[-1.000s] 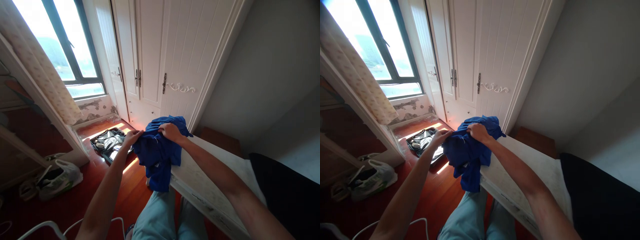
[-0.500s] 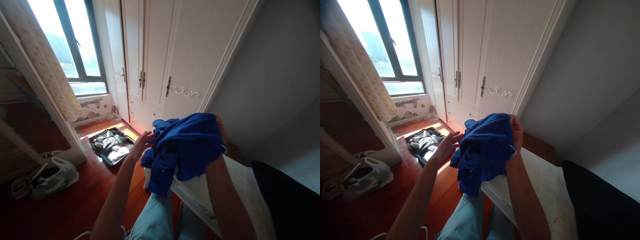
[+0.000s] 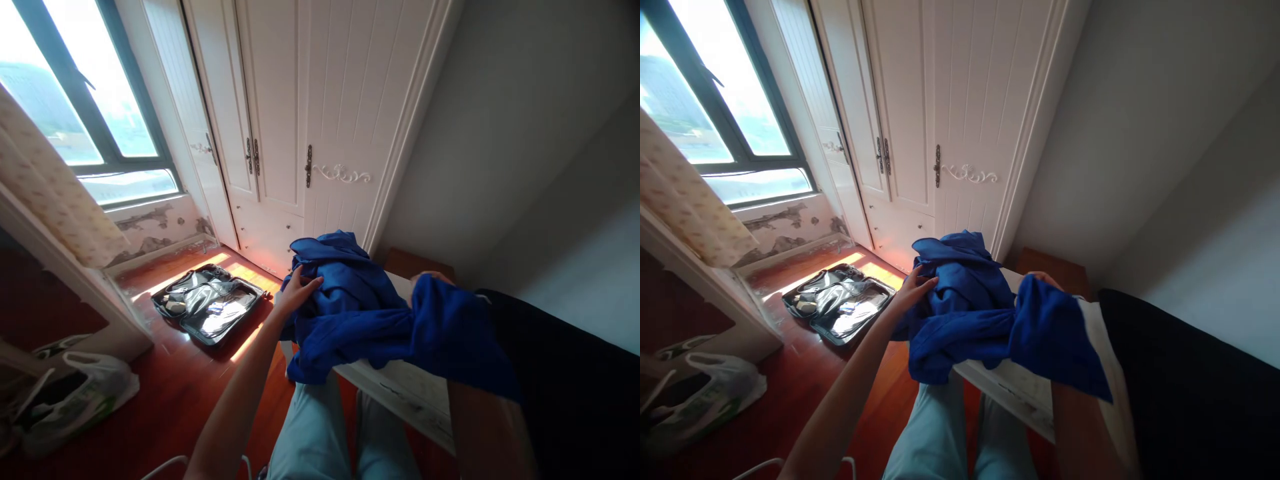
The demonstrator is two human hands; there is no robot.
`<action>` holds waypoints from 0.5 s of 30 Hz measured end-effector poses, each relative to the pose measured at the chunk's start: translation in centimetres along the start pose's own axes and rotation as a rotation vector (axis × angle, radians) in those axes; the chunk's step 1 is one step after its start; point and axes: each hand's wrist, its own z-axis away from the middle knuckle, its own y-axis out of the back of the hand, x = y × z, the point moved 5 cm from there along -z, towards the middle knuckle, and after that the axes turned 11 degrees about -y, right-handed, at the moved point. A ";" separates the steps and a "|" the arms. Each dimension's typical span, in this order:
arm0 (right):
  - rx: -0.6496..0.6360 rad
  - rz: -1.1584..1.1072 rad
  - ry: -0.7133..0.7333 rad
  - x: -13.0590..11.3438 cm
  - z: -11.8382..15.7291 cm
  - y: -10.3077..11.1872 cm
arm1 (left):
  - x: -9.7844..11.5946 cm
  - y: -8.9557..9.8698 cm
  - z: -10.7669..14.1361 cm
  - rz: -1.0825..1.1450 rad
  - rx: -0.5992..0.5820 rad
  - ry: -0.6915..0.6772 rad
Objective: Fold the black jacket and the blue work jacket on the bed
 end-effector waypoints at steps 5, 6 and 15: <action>-0.007 0.101 -0.016 -0.9 -3.0 -3.7 | 0.4 -0.9 0.0 -0.386 -0.082 -0.101; -0.015 0.131 0.042 -2.0 -4.0 -4.8 | 0.6 -1.2 0.0 -0.431 -0.086 -0.131; -0.126 0.439 0.134 -5.0 -12.0 -14.0 | 1.6 -2.0 3.5 -0.234 -0.066 -0.256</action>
